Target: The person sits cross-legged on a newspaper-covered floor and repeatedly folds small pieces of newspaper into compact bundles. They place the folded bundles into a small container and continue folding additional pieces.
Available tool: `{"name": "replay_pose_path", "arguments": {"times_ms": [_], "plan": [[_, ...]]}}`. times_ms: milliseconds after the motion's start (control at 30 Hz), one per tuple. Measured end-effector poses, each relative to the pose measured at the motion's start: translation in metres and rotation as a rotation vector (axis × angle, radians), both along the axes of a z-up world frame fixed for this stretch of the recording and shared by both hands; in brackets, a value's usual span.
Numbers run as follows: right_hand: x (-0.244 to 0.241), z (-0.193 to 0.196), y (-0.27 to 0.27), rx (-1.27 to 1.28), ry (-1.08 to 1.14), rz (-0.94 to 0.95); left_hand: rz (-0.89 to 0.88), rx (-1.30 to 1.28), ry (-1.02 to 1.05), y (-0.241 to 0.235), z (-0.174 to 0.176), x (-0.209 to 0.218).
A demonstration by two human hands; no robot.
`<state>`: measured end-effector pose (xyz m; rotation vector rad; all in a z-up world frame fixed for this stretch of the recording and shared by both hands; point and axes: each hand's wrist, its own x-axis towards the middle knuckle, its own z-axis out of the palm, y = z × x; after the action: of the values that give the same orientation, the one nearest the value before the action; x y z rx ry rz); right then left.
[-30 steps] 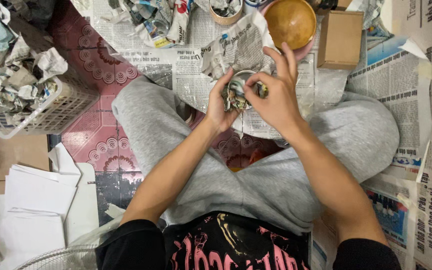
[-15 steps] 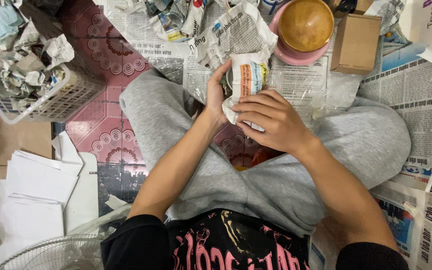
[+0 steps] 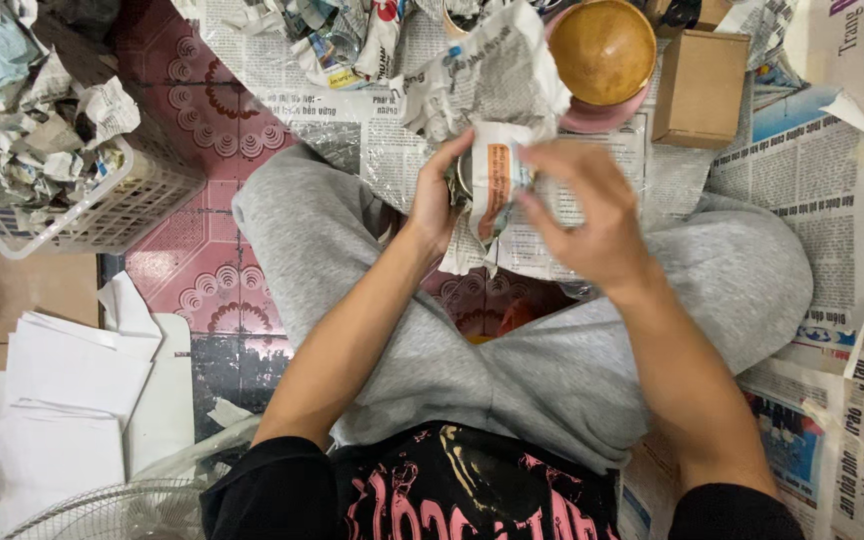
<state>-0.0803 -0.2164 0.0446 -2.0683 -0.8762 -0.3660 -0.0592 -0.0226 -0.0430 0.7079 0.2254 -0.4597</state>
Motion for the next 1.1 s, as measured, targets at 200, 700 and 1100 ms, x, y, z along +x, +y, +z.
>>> {"name": "replay_pose_path", "arguments": {"times_ms": [200, 700, 1100], "plan": [[0.012, 0.010, -0.012, -0.202, 0.083, -0.196, -0.147, -0.040, 0.087, -0.007, -0.002, -0.003], [0.021, 0.021, -0.059, 0.134, 0.471, 0.382, -0.070, -0.420, 0.247, 0.010, 0.009, 0.010], [0.011, 0.015, -0.020, -0.271, 0.780, -0.004, -0.022, -0.040, 0.190, 0.009, 0.016, 0.007]]}}
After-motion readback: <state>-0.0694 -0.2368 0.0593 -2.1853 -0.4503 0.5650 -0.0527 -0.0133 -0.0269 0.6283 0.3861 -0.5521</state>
